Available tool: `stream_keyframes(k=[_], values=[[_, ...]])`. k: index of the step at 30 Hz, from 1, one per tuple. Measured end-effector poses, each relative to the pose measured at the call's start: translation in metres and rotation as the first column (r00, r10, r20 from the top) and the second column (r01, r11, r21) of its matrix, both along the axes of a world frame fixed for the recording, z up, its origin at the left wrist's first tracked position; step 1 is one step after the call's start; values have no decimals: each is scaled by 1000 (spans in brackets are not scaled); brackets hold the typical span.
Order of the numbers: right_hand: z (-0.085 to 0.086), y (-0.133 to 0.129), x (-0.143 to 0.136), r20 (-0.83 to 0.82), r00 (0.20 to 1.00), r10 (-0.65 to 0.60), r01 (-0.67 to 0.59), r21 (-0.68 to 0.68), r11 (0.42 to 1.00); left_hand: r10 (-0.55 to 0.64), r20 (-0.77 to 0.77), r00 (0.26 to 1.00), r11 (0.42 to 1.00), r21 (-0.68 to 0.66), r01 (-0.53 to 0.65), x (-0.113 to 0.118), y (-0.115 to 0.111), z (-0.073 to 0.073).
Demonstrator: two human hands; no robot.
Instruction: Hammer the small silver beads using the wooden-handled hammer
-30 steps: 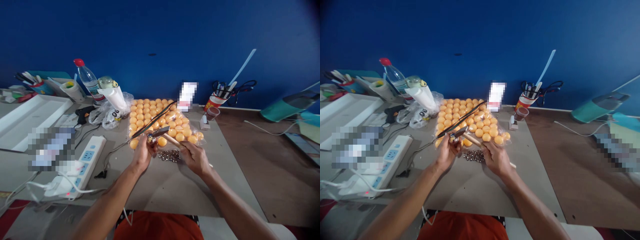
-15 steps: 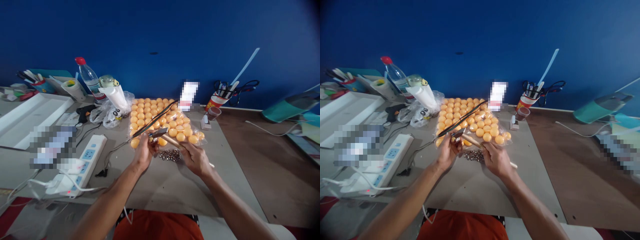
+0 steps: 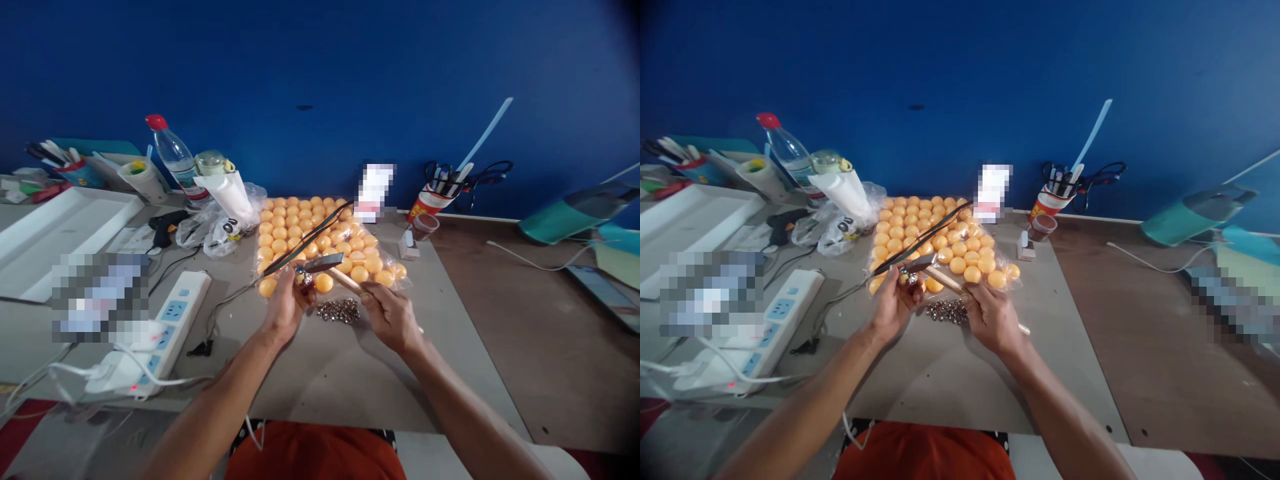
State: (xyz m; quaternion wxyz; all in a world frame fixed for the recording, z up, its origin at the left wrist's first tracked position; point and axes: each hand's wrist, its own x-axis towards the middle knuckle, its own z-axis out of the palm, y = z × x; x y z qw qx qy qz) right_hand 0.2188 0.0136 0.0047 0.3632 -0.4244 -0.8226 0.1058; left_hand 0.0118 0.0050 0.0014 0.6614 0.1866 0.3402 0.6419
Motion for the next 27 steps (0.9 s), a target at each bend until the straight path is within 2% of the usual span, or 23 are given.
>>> stream_keyframes(k=[14, 23, 27], values=[[2, 0, 0, 13, 1000, 14, -14, -5, 1000, 30, -9, 1000, 1000, -7, -30, 0, 0, 4], [2, -2, -4, -2, 1000, 29, -29, 30, 999, 49, 9, 999, 999, 1, -49, 0, 0, 1], [2, -2, -4, 23, 999, 27, -27, -4, 1000, 52, 0, 999, 999, -11, -52, 0, 0, 1]])
